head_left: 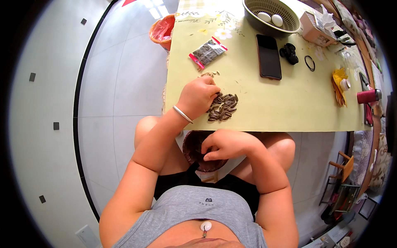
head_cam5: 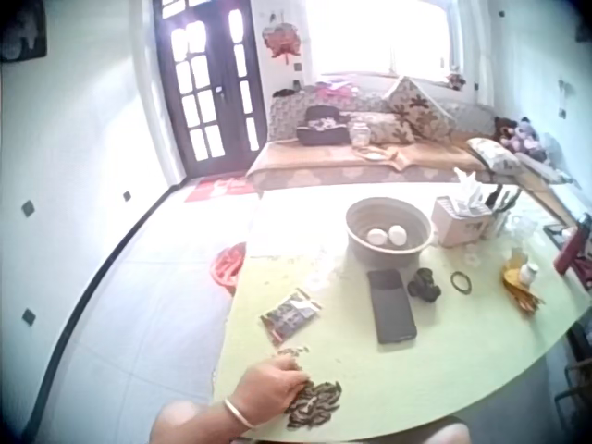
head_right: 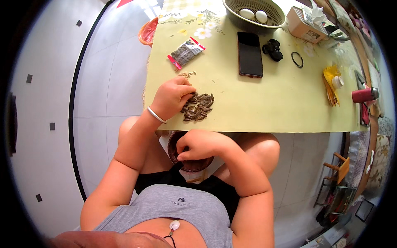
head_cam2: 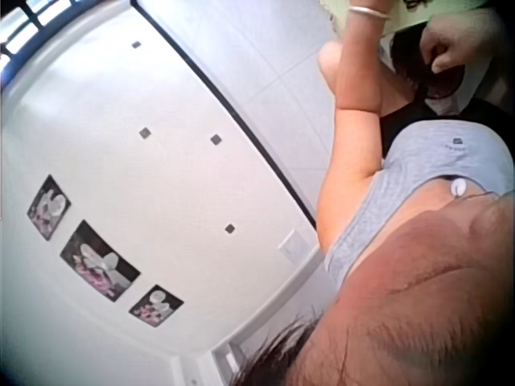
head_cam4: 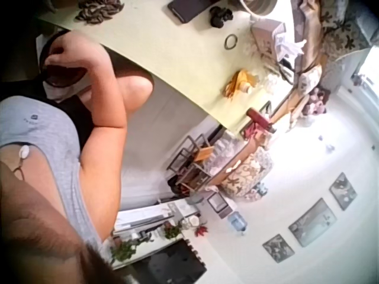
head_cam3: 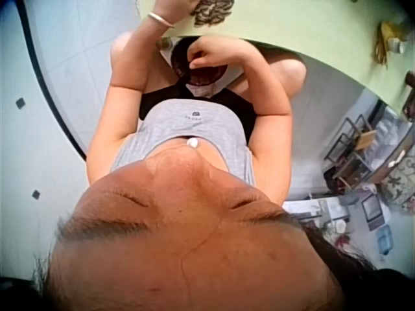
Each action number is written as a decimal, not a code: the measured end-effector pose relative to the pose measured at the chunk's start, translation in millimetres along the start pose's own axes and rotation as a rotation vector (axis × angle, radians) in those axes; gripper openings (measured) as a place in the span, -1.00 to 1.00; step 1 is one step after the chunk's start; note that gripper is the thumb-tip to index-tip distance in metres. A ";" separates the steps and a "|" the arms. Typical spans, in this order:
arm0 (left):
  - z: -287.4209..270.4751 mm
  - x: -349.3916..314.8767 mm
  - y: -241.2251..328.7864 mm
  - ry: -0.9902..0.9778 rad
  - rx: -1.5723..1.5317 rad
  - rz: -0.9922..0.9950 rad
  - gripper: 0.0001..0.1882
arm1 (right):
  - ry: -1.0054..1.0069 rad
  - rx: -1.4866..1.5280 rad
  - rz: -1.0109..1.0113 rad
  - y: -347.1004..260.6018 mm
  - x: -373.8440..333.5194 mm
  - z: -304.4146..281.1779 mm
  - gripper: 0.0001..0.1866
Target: The person sits on the floor and shells sunflower seeds by hand, separating the kernels from the shells. The person places the empty shells into a small bowl positioned between their legs and keeps the kernels in their hand.
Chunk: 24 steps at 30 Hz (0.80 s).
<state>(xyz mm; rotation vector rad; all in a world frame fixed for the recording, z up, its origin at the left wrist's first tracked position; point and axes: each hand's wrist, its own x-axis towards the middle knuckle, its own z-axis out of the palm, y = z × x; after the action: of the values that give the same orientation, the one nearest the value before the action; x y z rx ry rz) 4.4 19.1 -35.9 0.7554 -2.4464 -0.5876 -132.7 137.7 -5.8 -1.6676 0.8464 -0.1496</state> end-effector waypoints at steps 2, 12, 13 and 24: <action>3.6 1.1 0.5 0.000 0.056 0.013 -0.91 | 0.079 0.181 -0.027 3.4 -8.9 -11.4 -0.75; 8.8 8.1 13.9 0.184 -0.042 -0.012 -0.96 | 1.206 0.640 -0.112 38.4 3.7 -23.1 -0.91; 6.4 7.9 18.5 0.202 -0.138 -0.044 -0.95 | 1.214 0.642 -0.107 39.6 4.9 -22.9 -0.91; 5.6 9.4 34.2 0.297 -0.194 0.046 -0.80 | 1.318 0.838 -0.184 44.0 13.7 -20.2 -0.91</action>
<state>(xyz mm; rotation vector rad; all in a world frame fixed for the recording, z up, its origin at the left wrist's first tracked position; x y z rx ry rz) -18.9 40.4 -18.9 0.6536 -2.0956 -0.6357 -152.8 111.8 -43.8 -0.6751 1.2863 -1.6111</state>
